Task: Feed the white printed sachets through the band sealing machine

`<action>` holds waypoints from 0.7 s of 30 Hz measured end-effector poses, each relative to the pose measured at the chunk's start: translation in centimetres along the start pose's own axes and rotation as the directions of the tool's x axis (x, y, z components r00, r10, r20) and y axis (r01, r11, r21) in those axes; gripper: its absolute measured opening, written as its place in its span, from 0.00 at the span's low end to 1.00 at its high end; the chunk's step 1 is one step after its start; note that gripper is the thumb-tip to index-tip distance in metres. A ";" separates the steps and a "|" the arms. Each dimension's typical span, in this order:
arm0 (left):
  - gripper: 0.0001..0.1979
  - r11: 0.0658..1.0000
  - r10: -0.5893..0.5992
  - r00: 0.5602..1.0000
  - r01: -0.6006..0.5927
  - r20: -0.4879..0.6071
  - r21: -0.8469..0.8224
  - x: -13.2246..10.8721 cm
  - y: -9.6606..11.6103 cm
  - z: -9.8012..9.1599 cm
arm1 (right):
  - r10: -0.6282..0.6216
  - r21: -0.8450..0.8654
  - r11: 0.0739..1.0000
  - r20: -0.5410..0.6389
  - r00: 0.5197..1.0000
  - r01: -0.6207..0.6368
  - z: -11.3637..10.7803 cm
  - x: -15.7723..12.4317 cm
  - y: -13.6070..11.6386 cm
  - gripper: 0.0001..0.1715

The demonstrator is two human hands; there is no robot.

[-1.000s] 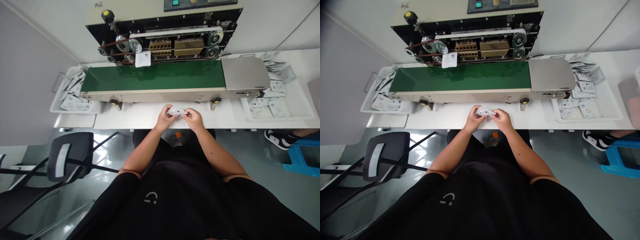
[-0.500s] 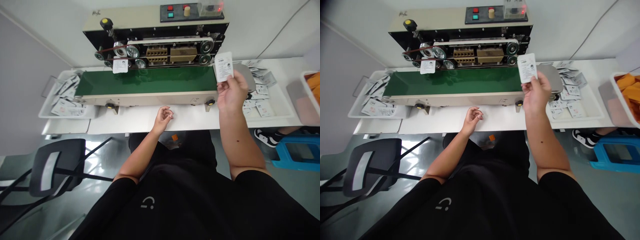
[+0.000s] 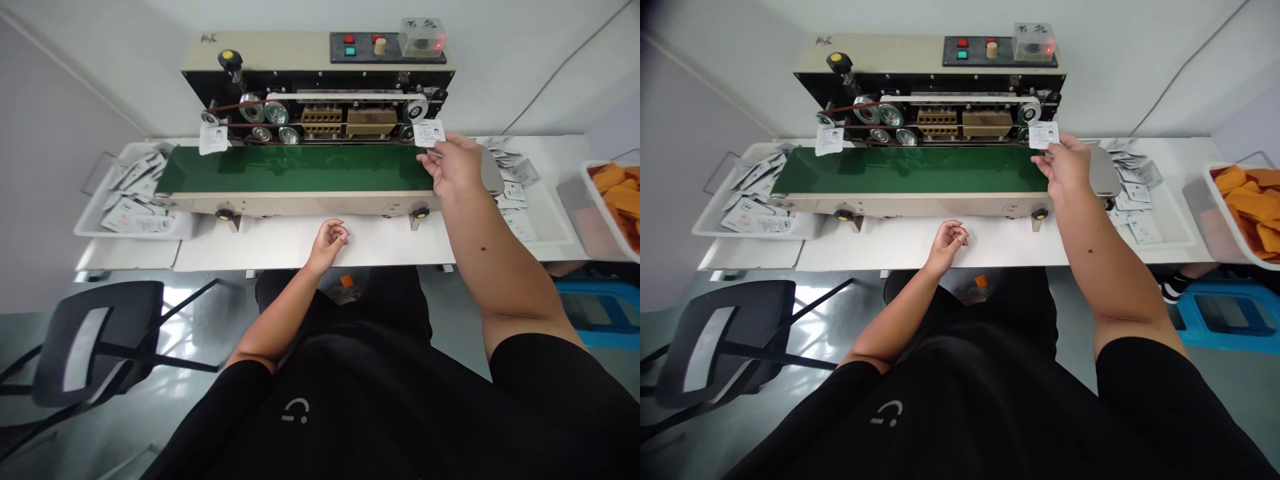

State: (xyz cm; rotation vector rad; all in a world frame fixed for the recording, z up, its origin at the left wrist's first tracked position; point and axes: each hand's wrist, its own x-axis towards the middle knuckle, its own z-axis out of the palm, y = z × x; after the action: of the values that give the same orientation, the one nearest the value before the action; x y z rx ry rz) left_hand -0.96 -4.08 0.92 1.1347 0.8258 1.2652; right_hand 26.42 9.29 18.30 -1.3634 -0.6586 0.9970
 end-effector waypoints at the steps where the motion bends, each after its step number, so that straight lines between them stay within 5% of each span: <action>1: 0.23 1.000 0.001 1.000 -0.001 0.001 -0.001 0.0 0.0 0.0 | 0.008 -0.011 1.000 0.004 1.000 -0.008 0.2 0.1 0.0 0.16; 8: 0.24 1.000 -0.005 1.000 0.005 -0.002 -0.009 -0.1 0.1 0.0 | 0.039 0.036 0.998 0.150 0.988 -0.045 1.9 1.7 2.0 0.17; 13: 0.23 1.000 0.004 1.000 -0.004 0.005 0.000 0.0 -0.1 -0.2 | -0.008 -0.047 0.999 0.188 0.982 0.017 1.4 -1.2 1.5 0.21; 17: 0.21 1.000 0.011 1.000 -0.011 0.002 0.002 -0.1 -0.1 -0.4 | -0.293 -0.121 0.949 0.008 0.956 0.292 -4.4 -3.1 -0.1 0.14; 21: 0.21 1.000 0.007 1.000 -0.007 -0.006 0.025 -0.1 0.0 -0.5 | -0.520 -0.203 0.852 -0.424 0.741 0.482 -14.4 -0.4 -0.6 0.18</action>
State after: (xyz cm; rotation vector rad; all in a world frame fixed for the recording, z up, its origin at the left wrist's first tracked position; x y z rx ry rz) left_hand -1.41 -4.07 0.74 1.1551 0.8446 1.2678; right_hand 38.81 2.05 17.03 -1.3248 -0.6500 0.1867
